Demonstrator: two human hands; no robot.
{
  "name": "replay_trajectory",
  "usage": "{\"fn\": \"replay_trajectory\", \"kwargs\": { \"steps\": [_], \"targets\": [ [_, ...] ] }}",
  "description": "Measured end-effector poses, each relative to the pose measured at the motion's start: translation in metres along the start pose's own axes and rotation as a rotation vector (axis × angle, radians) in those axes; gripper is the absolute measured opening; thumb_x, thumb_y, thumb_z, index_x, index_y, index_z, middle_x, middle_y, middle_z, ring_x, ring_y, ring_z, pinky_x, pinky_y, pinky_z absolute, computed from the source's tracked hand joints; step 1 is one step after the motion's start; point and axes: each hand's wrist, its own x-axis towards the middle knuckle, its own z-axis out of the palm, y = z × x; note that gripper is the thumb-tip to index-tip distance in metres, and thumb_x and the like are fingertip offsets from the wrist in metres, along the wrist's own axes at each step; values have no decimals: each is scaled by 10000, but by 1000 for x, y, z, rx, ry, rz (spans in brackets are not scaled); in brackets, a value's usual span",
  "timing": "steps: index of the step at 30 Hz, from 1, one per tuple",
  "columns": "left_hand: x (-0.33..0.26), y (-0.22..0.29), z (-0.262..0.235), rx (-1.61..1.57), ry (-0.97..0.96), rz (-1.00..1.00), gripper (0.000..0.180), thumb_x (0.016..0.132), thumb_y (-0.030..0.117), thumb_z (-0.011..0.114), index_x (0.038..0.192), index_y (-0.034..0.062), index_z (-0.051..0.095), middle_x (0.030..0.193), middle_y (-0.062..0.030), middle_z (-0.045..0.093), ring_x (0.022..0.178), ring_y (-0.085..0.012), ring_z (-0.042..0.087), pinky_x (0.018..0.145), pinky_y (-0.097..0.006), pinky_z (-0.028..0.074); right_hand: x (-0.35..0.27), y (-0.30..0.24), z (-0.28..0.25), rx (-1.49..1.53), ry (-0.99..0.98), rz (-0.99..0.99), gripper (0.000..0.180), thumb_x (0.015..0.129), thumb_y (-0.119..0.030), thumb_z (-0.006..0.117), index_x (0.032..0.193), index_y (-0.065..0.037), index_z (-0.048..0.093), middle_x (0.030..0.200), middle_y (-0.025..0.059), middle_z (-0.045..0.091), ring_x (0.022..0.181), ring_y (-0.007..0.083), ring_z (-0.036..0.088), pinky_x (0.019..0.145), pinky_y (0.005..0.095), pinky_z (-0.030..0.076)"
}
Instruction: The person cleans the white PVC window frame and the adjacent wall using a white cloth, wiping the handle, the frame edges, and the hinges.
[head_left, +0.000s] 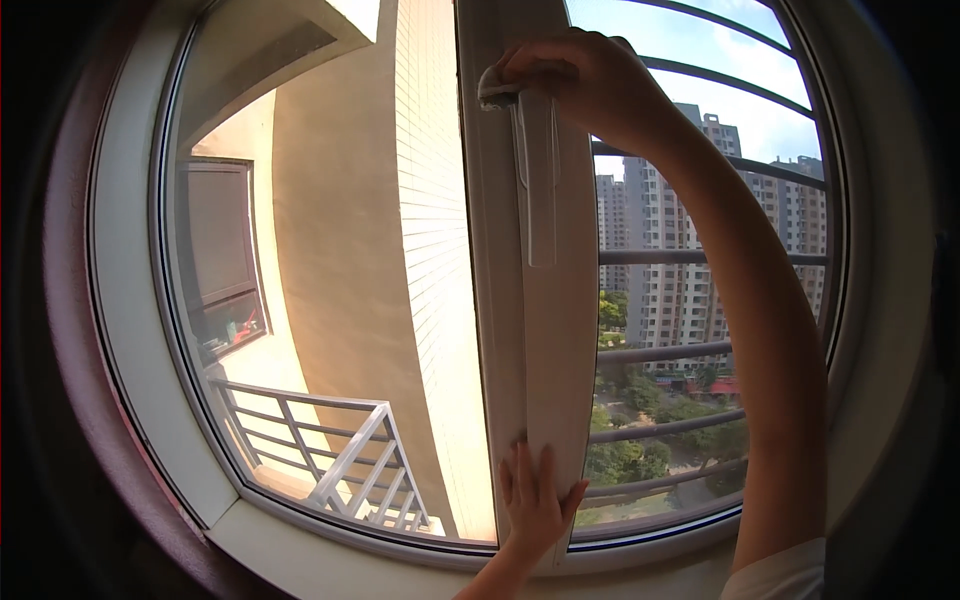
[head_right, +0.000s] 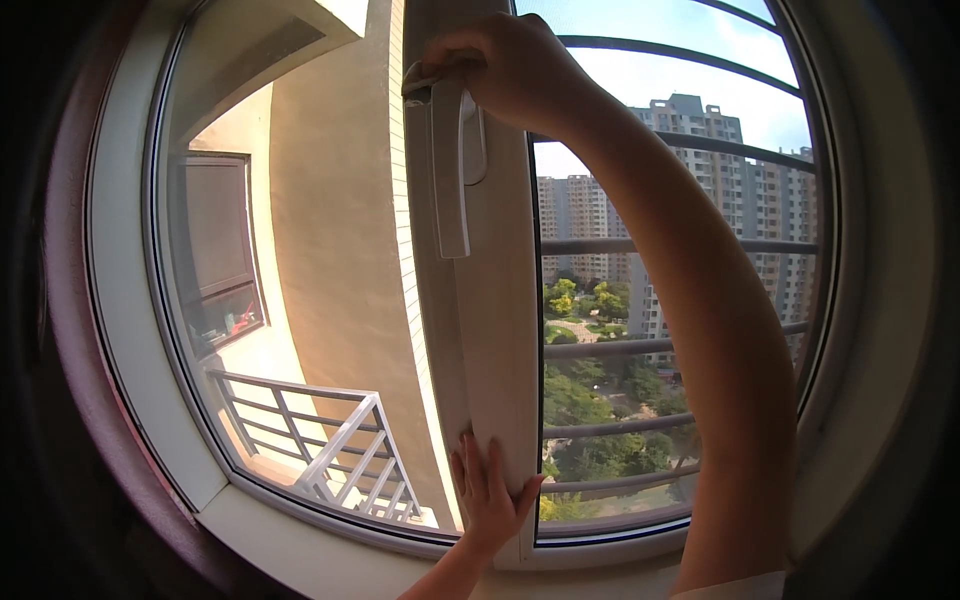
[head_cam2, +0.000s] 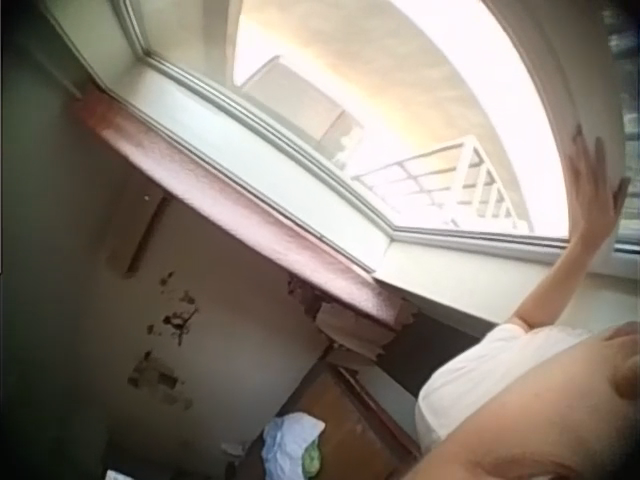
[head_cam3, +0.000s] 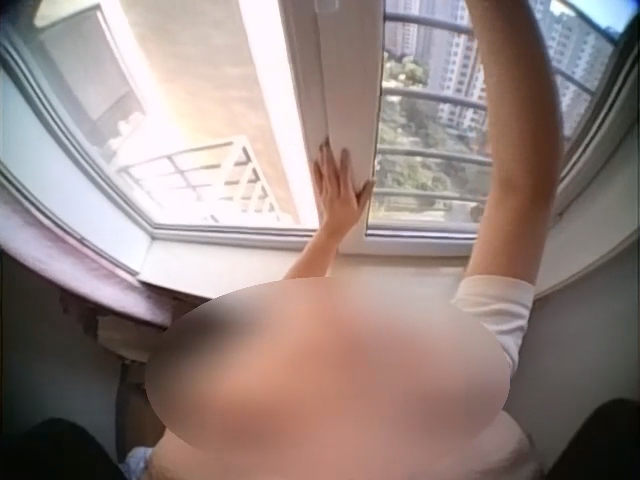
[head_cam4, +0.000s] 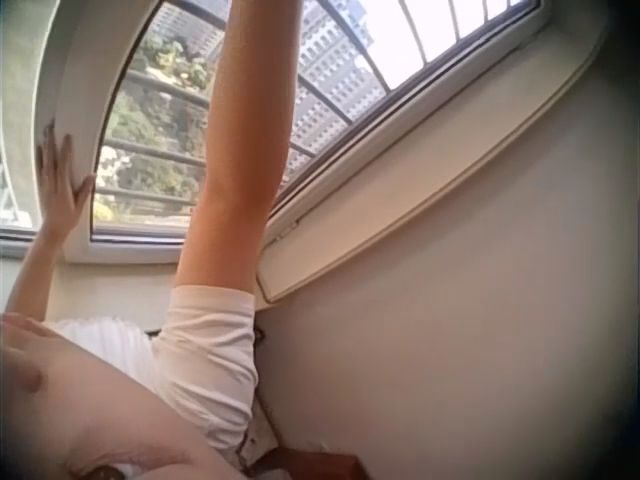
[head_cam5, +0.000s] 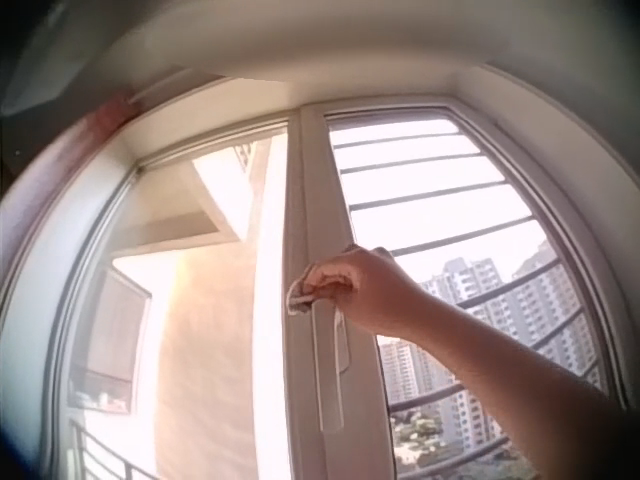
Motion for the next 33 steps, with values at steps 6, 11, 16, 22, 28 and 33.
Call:
{"fn": "replay_trajectory", "kwargs": {
  "steps": [6, 11, 16, 22, 28, 33],
  "targets": [
    [0, -3, 3, 12, 28, 19, 832, 903, 484, 685, 1477, -41, 390, 1509, -395, 290, 1405, -528, 334, 1125, -651, 265, 35, -55, -51, -14, -439, 300, 216, 912, -69, 660, 1116, -45, 727, 1080, 184, 734, 1110, 278, 687, 974, 368, 541],
    [0, 0, 4, -21, 51, 40, 815, 905, 493, 677, 1473, -25, 407, 1500, -384, 317, 1386, -517, 363, 1122, -642, 273, 8, -47, -17, -304, -235, 235, 155, 989, -191, 631, 1064, -100, 731, 896, 51, 742, 701, 114, 676, 603, 277, 509],
    [-5, -4, 3, -35, 16, 36, 791, 905, 488, 679, 1462, -15, 431, 1497, -375, 333, 1379, -507, 380, 1125, -639, 260, -5, -47, -23, -190, -81, 46, 138, 980, -174, 641, 1048, -111, 743, 903, 57, 739, 779, 147, 706, 688, 297, 551],
    [-3, -2, 5, -27, 48, 65, 717, 917, 491, 668, 1409, -5, 504, 1466, -370, 392, 1362, -499, 412, 1123, -625, 278, -16, -69, -8, -468, -46, -131, 135, 955, -45, 620, 1056, -34, 709, 949, 112, 730, 896, 260, 693, 835, 374, 580],
    [-3, -5, 5, -40, 60, 85, 675, 927, 484, 660, 1399, 17, 535, 1455, -358, 419, 1350, -476, 445, 1112, -607, 301, -47, -88, -5, -658, 50, -91, 365, 872, 56, 627, 1215, -68, 636, 1149, 84, 694, 960, 262, 637, 864, 382, 557],
    [-7, -6, 7, -49, 67, 95, 666, 924, 487, 663, 1422, 64, 534, 1461, -339, 424, 1353, -452, 457, 1107, -593, 315, -88, -117, -11, -739, -66, -148, 571, 787, 124, 645, 1307, -110, 612, 1295, 73, 629, 973, 255, 598, 825, 359, 543]
  ]
}}
